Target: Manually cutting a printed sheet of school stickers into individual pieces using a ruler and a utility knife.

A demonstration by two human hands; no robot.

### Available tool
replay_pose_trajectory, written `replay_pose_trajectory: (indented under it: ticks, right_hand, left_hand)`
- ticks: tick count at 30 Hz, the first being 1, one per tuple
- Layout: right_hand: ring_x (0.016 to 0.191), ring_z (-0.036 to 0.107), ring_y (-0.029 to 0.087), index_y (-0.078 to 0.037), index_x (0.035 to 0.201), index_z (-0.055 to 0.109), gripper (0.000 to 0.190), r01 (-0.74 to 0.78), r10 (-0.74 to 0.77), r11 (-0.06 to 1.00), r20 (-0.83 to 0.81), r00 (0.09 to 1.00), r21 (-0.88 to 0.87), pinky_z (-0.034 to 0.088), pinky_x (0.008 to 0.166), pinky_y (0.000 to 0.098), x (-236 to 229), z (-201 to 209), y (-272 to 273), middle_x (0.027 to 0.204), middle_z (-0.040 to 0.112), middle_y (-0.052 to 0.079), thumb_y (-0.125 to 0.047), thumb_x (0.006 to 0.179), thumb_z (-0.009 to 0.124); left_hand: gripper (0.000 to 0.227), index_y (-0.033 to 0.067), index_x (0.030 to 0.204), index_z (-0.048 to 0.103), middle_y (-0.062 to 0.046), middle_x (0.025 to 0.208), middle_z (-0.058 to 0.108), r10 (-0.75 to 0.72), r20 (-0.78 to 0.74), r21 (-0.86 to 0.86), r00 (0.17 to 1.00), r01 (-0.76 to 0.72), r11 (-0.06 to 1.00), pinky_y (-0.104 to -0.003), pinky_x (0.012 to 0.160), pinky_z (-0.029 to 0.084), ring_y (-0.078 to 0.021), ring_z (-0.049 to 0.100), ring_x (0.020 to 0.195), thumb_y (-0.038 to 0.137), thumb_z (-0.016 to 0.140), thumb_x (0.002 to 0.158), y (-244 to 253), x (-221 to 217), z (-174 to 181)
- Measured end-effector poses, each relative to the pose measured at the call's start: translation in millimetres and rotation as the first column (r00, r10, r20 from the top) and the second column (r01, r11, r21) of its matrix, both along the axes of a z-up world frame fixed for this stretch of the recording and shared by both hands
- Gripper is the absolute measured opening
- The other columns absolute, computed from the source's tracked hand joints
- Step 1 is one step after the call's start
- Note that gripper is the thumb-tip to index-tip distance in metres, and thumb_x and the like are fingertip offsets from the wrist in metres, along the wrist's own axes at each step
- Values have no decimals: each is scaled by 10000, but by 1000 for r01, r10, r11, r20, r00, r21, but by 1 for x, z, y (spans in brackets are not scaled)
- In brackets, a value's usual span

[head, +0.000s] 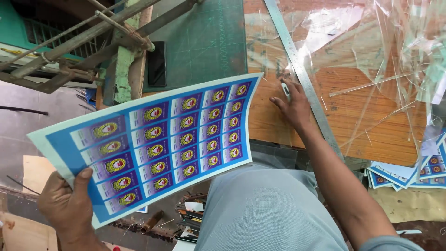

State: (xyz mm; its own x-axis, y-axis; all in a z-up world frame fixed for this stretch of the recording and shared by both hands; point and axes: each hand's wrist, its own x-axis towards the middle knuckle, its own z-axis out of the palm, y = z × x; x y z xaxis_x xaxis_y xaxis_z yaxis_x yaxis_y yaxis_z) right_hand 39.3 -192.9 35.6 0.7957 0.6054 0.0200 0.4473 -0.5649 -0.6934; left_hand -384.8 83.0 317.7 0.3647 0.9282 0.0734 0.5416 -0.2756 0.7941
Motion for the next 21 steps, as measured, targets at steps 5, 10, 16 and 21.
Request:
replay_pose_trajectory:
  ticks: [5, 10, 16, 21]
  right_hand:
    - [887, 684, 295, -44, 1131, 725, 349, -130, 131, 991, -198, 971, 20, 533, 771, 429, 21, -22, 16, 985, 722, 140, -347, 964, 771]
    - [792, 632, 60, -76, 1030, 744, 146, 175, -48, 918, -339, 939, 356, 508, 686, 259, 52, -33, -27, 859, 713, -18, -213, 1051, 702]
    - [913, 682, 240, 54, 1298, 627, 240, 387, -410, 908, 152, 899, 162, 557, 793, 386, 167, 35, -174, 1062, 694, 140, -87, 1108, 587]
    - [872, 720, 302, 99, 1219, 610, 416, 556, 15, 674, 762, 648, -486, 569, 704, 355, 241, -158, -389, 1021, 713, 200, -225, 1027, 432]
  left_hand:
    - [135, -57, 1083, 693, -52, 958, 711, 14, 59, -1, 998, -14, 1000, -159, 764, 469, -37, 607, 851, 21, 796, 1045, -5, -24, 2]
    - [159, -62, 1075, 664, -75, 941, 699, 92, 19, 109, 996, -94, 990, -179, 760, 480, -55, 604, 819, 45, 781, 1074, -13, -26, 24]
    - [268, -39, 1247, 663, -109, 1141, 722, 13, 374, 67, 927, -41, 997, -269, 965, 590, -137, 701, 991, 67, 782, 1032, -12, 25, 34]
    - [256, 5, 1189, 632, -103, 1173, 687, 202, 661, -264, 723, -29, 964, -359, 964, 596, -190, 667, 1007, 36, 810, 1008, 21, 22, -110]
